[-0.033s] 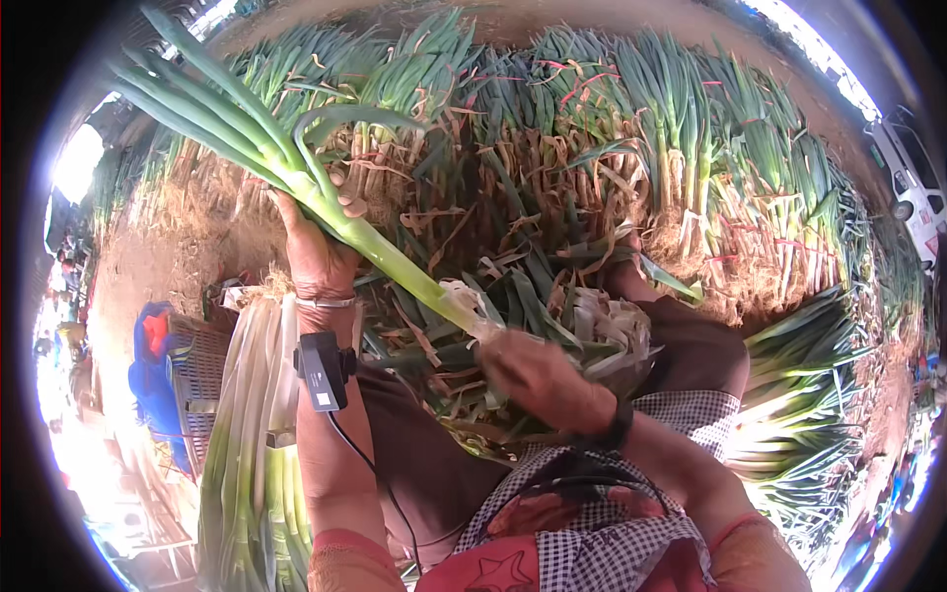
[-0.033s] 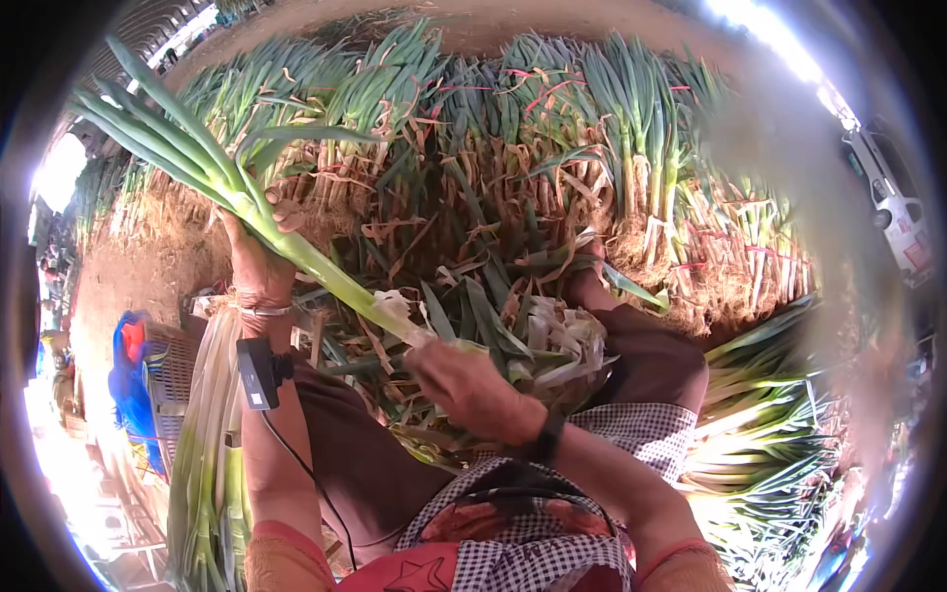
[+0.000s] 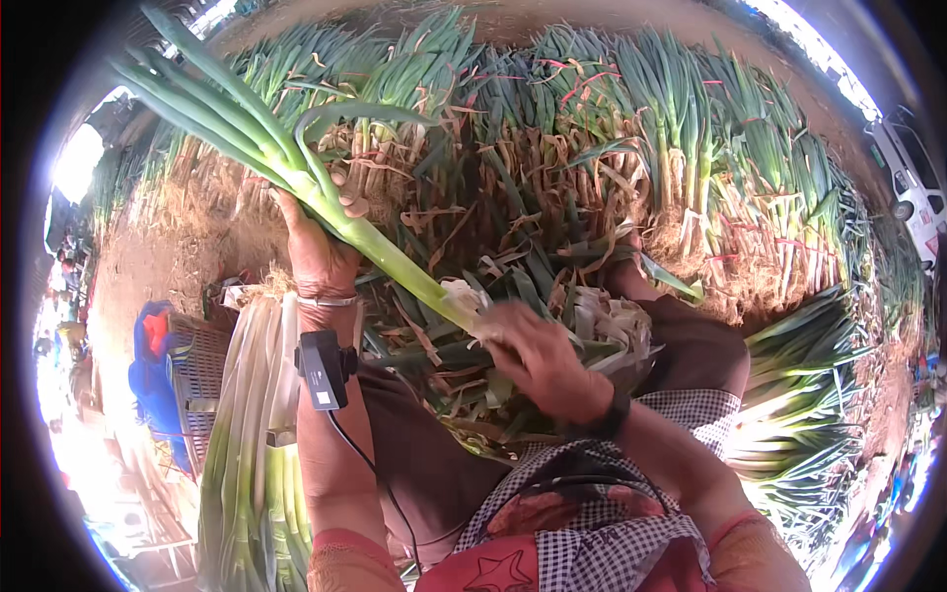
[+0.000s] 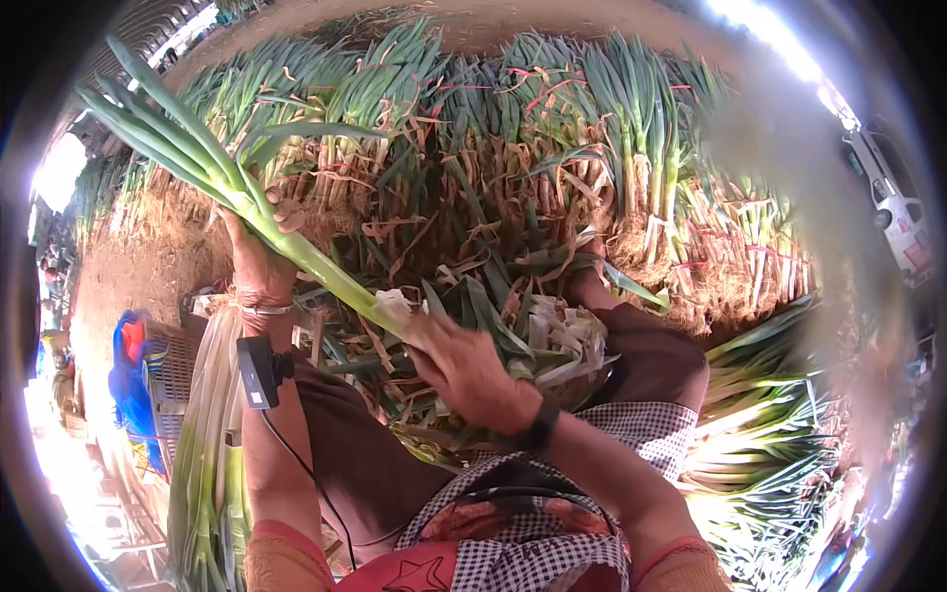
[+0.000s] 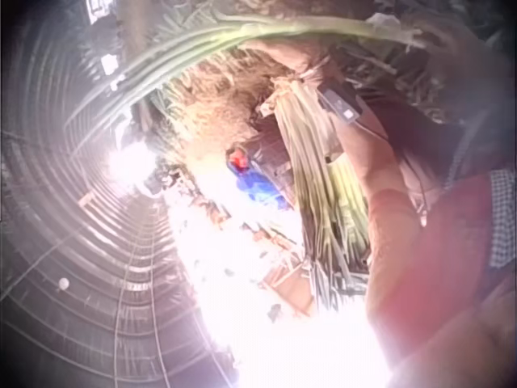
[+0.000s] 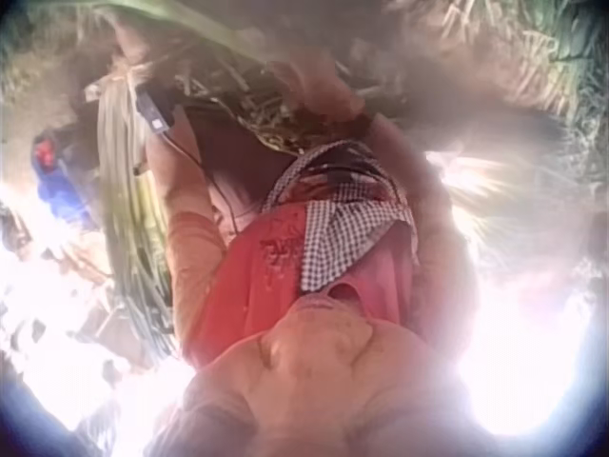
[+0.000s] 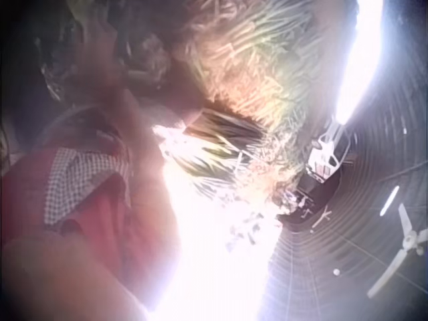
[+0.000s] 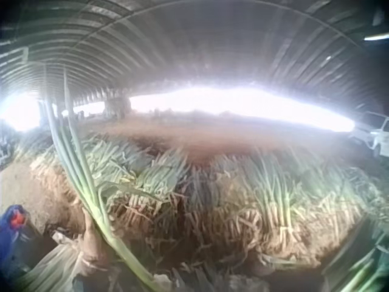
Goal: The person picks up a leek from a pile, peels away the outer layers by hand, and places the cleaned leek onto a metal rack, repeating the process for several leeks.
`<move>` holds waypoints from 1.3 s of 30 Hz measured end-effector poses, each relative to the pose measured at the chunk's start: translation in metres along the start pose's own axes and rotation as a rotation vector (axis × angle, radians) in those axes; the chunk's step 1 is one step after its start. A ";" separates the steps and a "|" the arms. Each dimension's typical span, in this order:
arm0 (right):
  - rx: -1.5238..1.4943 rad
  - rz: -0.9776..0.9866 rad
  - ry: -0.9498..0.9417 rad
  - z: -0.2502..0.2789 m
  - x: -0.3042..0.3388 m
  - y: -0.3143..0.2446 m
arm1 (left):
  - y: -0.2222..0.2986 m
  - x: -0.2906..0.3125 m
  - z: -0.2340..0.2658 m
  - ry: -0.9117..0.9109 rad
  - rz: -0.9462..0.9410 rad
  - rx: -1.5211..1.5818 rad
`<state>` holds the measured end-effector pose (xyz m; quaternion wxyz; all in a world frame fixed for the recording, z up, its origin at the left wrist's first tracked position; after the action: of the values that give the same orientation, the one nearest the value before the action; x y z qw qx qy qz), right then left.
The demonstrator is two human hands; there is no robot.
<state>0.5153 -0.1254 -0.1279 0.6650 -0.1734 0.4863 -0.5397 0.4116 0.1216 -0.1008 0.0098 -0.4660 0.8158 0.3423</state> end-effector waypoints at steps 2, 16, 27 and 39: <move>0.008 0.006 0.125 0.005 -0.029 0.002 | -0.001 0.002 0.000 0.002 -0.021 -0.025; 0.234 -0.111 0.166 -0.028 -0.041 0.029 | 0.005 0.015 -0.002 0.205 -0.125 -0.095; -1.198 -0.711 0.294 -0.034 -0.015 0.081 | 0.024 0.004 0.006 -0.088 -0.078 0.080; 0.621 -0.678 -0.915 0.010 0.171 0.170 | 0.102 0.006 0.058 0.125 -0.328 -0.026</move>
<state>0.6072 -0.2193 -0.3300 0.6168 -0.3294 -0.1065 -0.7069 0.3128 0.1842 -0.0915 0.0089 -0.6134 0.7233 0.3171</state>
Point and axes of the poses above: each hand's wrist, its own x-axis away from the middle knuckle, its own z-axis out of the back of the hand, y = z × x, the point moved 5 cm from there along -x, towards the middle knuckle, and after that the axes turned 5 degrees about -x, right-handed, at the moved point
